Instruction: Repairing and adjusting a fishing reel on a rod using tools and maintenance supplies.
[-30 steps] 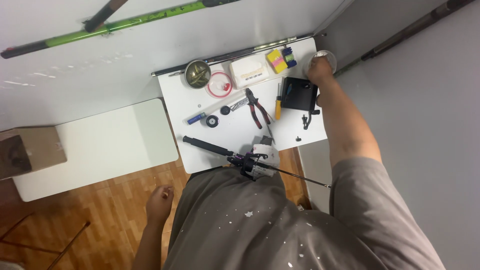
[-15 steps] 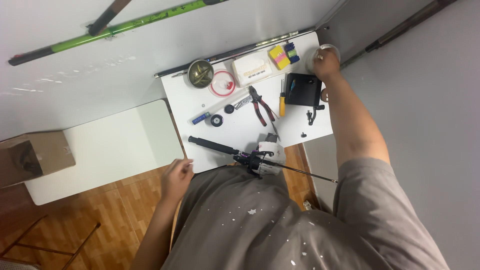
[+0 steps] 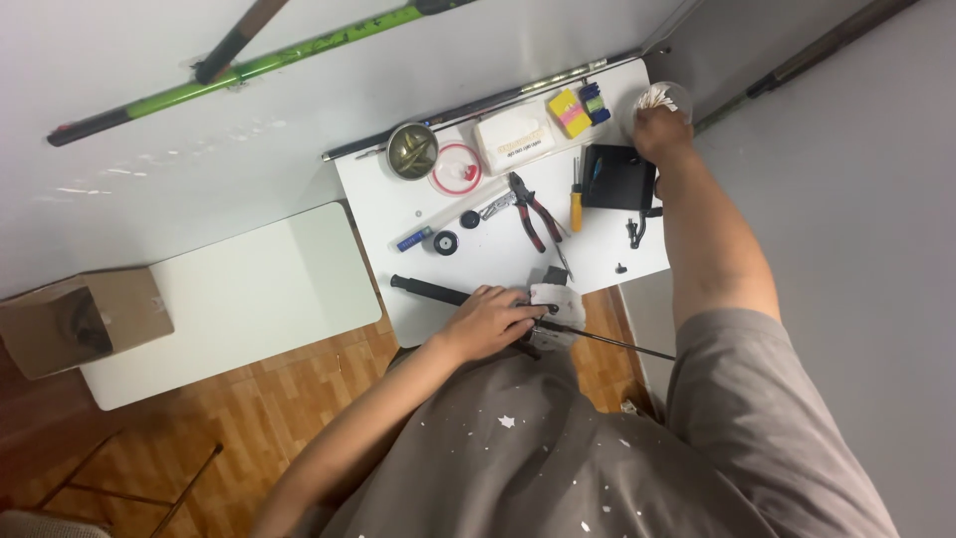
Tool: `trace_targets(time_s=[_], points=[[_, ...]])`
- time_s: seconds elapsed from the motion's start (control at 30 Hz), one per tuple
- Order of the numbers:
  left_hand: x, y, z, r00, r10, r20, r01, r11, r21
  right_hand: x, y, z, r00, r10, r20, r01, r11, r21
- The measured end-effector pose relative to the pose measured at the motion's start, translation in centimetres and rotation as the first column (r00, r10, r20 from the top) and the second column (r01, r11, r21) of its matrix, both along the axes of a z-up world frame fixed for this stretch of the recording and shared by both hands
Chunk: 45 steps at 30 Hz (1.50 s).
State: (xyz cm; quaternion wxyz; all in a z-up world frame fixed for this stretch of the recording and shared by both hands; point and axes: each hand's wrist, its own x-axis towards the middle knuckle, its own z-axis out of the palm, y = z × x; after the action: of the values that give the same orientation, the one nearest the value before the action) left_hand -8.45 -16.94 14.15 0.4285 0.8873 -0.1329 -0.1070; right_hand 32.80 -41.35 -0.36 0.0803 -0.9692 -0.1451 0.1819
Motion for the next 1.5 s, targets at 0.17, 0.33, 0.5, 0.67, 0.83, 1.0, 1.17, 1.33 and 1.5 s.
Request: trace_targets(time_s=[0.17,0.33,0.5,0.67,0.83,1.0,1.17,1.33,1.5], points=[[0.3,0.2,0.5,1.000,-0.010,0.009,0.009,0.999,0.042,0.0,0.2,-0.8,0.999,0.041,0.018,-0.040,0.998,-0.050],[0.4,0.0,-0.3,1.000,-0.004,0.009,0.003,0.999,0.043,-0.1,1.4,1.1,0.999,0.009,0.033,-0.008,0.999,-0.040],[0.0,-0.1,-1.8,0.997,0.004,0.077,-0.003,1.000,-0.010,-0.5,2.9,3.0,0.993,-0.071,-0.091,0.055,0.983,-0.176],[0.2,-0.1,-1.7,0.995,0.005,0.100,-0.005,1.000,0.003,0.1,2.5,1.8,0.996,-0.035,-0.084,0.017,0.979,-0.202],[0.4,0.0,-1.6,0.998,-0.020,0.054,0.019,1.000,0.006,-0.1,1.9,2.1,0.998,-0.036,-0.058,0.024,0.980,-0.199],[0.3,0.2,-1.6,0.995,-0.012,0.094,0.012,1.000,-0.007,-0.8,2.0,2.7,0.998,-0.006,-0.058,-0.011,0.958,-0.287],[0.5,0.3,-1.2,0.999,-0.023,0.046,0.025,0.999,-0.038,-0.1,0.6,0.0,0.998,0.053,-0.030,-0.059,0.949,-0.309],[0.7,0.5,-1.1,0.997,-0.030,0.065,0.033,0.998,-0.052,-0.9,0.2,1.2,0.990,0.109,0.095,-0.094,0.985,-0.143],[0.8,0.6,-0.8,0.999,-0.031,0.043,0.033,0.998,-0.049,-0.8,0.6,1.9,0.999,-0.006,0.040,0.004,0.998,0.055]])
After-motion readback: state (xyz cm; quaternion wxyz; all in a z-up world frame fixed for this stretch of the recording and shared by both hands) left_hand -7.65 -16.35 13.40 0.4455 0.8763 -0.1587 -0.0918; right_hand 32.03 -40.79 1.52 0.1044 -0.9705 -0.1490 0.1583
